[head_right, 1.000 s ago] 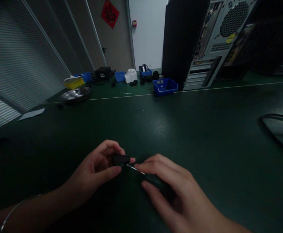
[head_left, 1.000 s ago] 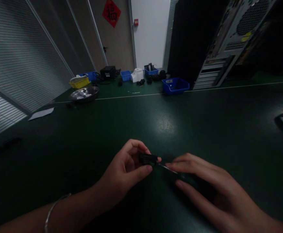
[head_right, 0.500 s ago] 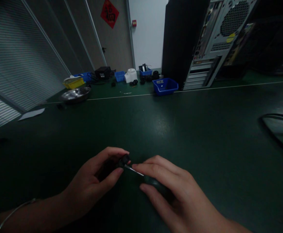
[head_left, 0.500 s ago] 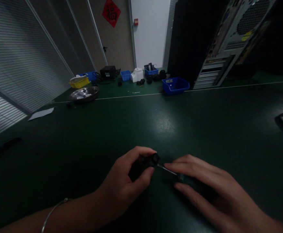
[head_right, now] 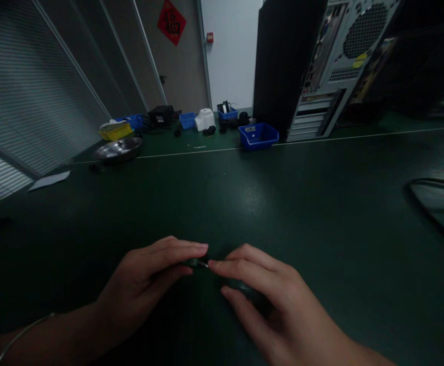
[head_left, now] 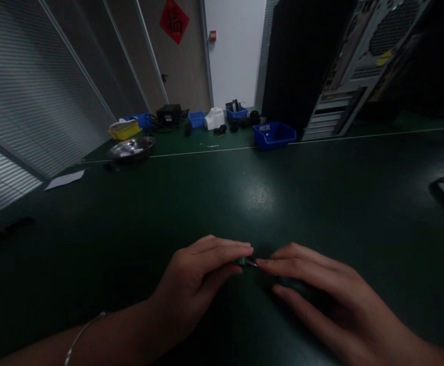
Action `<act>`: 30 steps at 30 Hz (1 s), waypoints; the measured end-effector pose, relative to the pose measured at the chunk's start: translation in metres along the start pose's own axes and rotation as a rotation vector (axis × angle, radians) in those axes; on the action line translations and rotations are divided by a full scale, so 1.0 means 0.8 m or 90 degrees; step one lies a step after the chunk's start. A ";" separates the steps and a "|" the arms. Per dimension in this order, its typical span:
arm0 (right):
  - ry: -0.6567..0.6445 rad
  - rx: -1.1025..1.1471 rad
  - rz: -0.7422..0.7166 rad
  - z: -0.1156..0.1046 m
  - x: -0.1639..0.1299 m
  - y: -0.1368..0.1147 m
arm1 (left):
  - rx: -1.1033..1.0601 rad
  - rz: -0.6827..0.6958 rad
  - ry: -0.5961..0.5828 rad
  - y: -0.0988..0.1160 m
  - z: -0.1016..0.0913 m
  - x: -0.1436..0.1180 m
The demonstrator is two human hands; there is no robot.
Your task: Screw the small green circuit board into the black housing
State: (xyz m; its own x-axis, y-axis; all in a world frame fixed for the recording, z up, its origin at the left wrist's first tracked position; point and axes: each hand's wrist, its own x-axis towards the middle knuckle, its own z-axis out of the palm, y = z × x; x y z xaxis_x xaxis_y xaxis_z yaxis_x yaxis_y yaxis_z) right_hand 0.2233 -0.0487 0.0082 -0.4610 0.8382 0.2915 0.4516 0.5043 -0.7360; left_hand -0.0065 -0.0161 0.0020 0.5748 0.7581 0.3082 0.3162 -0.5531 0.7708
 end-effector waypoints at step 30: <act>0.107 0.025 0.023 -0.005 -0.002 0.000 | -0.039 -0.051 -0.156 0.017 -0.002 0.006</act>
State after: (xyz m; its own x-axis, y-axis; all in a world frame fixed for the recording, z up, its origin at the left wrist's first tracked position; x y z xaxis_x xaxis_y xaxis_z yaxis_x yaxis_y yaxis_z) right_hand 0.2268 -0.0490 0.0101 -0.3091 0.8803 0.3598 0.4343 0.4673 -0.7701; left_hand -0.0002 -0.0194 0.0152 0.7174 0.6885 0.1063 0.3260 -0.4665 0.8222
